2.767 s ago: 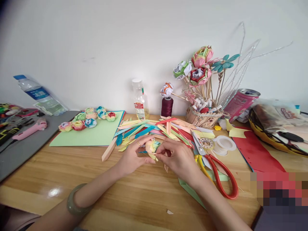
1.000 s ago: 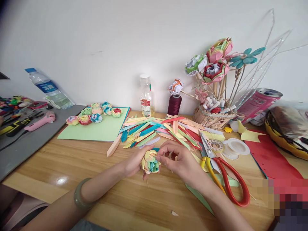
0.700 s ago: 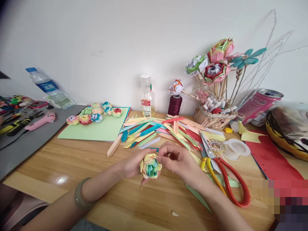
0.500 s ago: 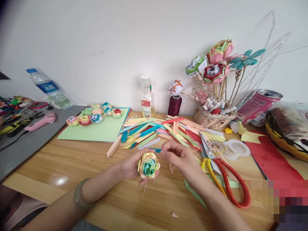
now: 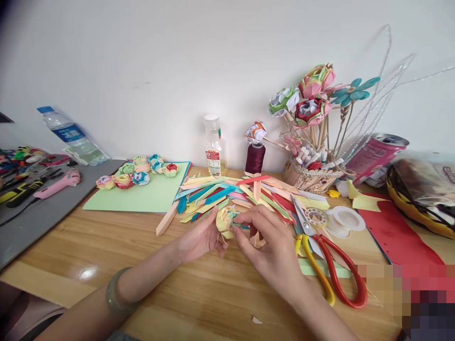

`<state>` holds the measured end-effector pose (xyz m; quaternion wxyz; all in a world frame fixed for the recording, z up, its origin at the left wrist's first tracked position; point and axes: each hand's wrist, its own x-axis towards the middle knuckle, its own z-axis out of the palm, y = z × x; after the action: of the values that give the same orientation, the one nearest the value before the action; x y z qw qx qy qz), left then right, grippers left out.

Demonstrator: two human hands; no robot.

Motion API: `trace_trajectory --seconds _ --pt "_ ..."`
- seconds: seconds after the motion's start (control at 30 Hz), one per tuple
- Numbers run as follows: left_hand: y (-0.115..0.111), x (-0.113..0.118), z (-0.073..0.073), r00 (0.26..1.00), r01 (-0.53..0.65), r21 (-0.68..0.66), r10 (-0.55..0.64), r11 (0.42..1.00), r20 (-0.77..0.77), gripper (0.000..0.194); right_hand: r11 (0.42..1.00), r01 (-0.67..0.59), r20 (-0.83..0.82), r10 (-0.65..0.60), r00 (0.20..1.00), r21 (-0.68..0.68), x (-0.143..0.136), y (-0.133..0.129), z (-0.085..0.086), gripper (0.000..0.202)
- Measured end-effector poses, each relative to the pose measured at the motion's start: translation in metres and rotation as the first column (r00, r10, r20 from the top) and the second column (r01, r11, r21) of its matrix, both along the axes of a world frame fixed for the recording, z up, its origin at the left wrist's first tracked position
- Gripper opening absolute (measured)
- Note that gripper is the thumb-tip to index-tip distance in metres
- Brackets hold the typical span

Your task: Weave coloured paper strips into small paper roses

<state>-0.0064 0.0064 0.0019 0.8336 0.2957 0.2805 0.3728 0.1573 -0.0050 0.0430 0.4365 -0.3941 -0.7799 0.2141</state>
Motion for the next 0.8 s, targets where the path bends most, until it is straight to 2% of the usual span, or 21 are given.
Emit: trace_trajectory --seconds 0.17,0.33,0.47,0.63,0.8 --pt "-0.0037 0.0009 0.0051 0.991 -0.132 0.158 0.133 0.979 0.009 0.045 0.993 0.078 0.083 -0.085 0.993 0.091 0.0007 0.0029 -0.003 0.006" --pt "-0.0037 -0.0005 0.0094 0.985 -0.167 0.223 0.172 0.96 -0.001 0.052 0.984 0.078 0.118 -0.098 0.988 0.162 0.0021 0.0045 -0.0039 0.01" --pt "-0.0031 0.0003 0.0105 0.979 -0.186 0.271 0.201 0.944 -0.026 0.071 0.991 0.04 0.056 -0.047 0.997 0.131 0.0017 0.0053 -0.0016 0.01" --pt "-0.0032 0.001 0.0085 0.953 -0.249 0.346 0.293 0.904 -0.079 0.066 0.997 -0.018 0.04 0.015 0.999 0.074 0.0021 0.005 0.0023 0.012" --pt "-0.0027 0.0003 0.0076 0.937 -0.246 0.37 0.318 0.896 -0.146 0.065 0.998 -0.058 0.089 0.055 0.995 0.035 0.0033 0.0055 0.0023 0.011"
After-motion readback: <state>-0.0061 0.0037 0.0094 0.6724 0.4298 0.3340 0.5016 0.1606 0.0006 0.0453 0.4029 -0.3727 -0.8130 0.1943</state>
